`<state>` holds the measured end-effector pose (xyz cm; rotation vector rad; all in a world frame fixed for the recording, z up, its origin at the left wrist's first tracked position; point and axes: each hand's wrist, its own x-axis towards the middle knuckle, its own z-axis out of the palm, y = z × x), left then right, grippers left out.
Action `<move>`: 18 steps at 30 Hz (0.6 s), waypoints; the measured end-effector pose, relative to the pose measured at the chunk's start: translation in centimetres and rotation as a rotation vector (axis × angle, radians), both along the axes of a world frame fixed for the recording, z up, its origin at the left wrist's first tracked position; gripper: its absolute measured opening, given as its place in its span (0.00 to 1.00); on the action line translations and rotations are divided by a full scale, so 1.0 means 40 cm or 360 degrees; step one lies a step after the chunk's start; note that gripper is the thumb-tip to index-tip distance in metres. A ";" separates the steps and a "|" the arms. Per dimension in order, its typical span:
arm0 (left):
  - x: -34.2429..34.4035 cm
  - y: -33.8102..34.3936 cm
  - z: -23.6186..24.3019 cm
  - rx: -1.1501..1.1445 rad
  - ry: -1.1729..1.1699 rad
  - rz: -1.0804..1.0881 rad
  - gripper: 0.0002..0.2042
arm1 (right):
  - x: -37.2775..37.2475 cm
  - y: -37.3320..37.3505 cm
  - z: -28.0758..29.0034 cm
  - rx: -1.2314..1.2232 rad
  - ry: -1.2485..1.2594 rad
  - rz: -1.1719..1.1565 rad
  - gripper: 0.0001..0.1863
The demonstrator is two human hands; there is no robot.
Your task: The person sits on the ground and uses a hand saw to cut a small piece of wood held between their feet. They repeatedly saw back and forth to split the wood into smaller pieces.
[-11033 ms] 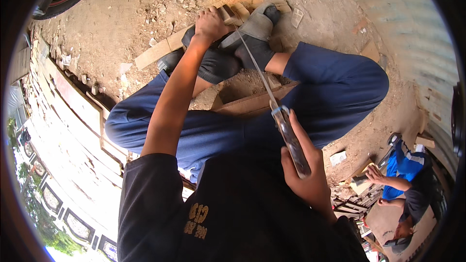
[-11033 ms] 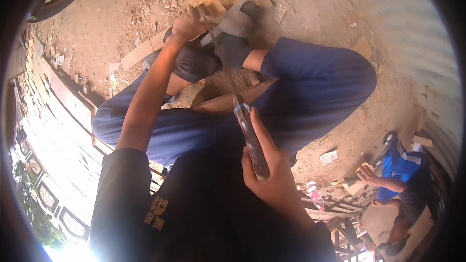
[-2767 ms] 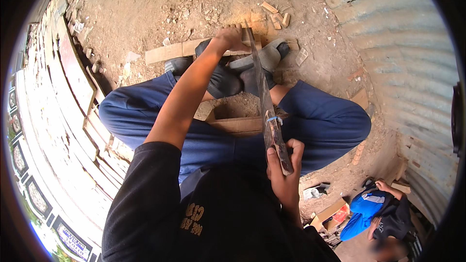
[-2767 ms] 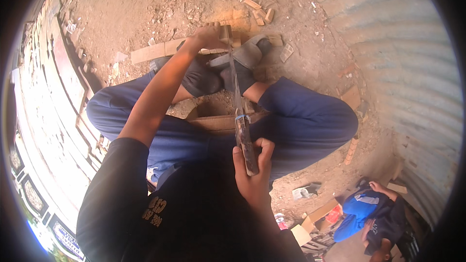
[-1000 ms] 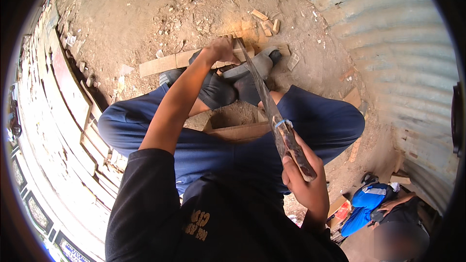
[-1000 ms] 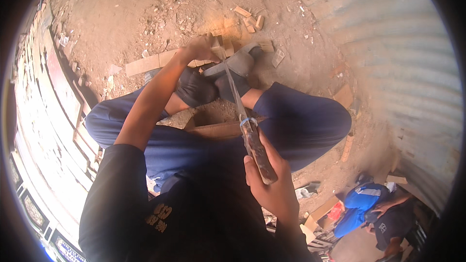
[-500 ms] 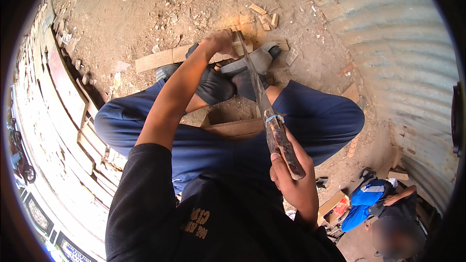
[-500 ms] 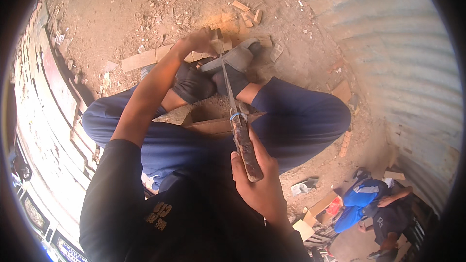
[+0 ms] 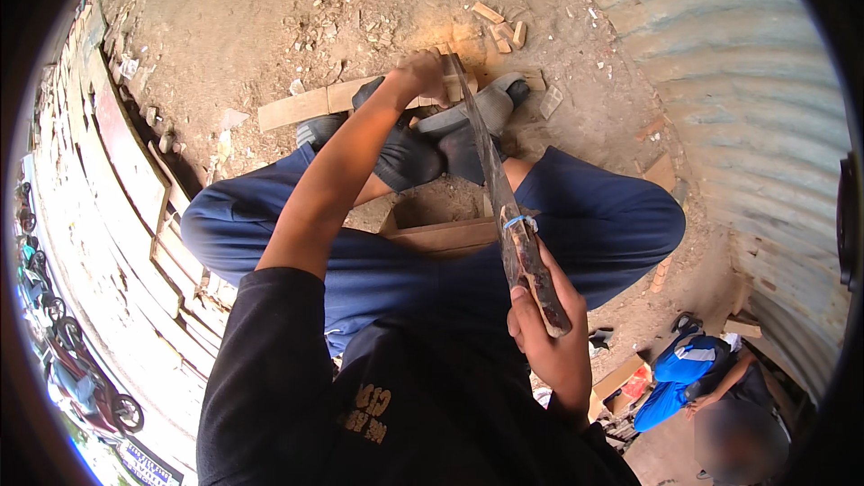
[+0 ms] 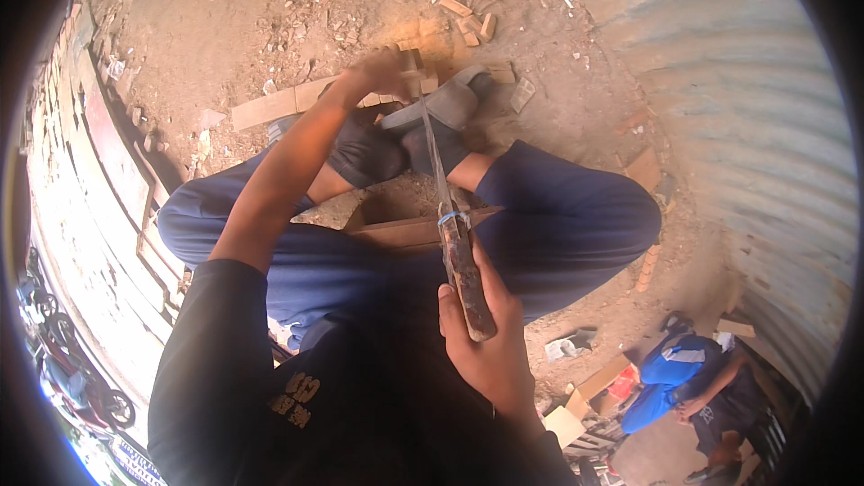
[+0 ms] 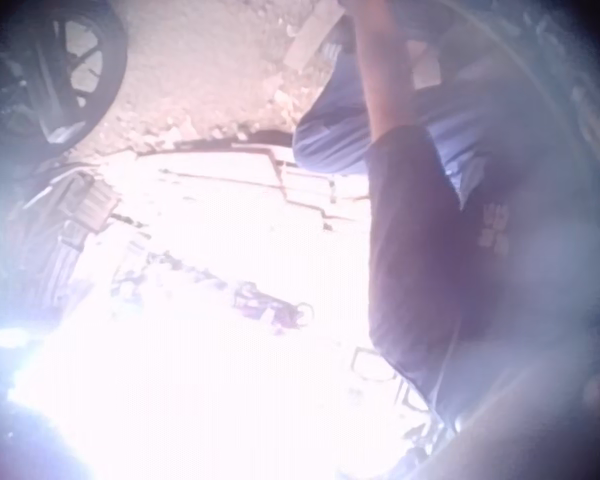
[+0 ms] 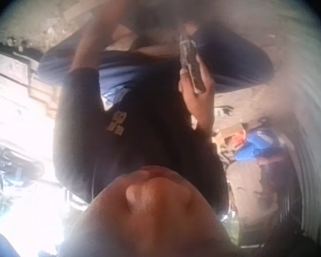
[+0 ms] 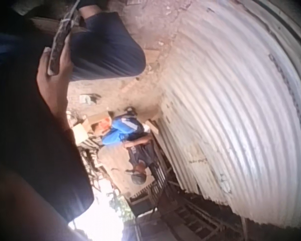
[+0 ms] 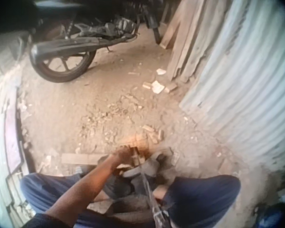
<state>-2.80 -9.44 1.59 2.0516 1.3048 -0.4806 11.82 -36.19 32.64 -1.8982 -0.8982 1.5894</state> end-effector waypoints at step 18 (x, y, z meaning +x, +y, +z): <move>0.010 -0.019 0.009 0.0073 0.0153 0.0017 0.55 | -0.009 0.029 -0.091 0.0079 -0.0151 0.0157 0.25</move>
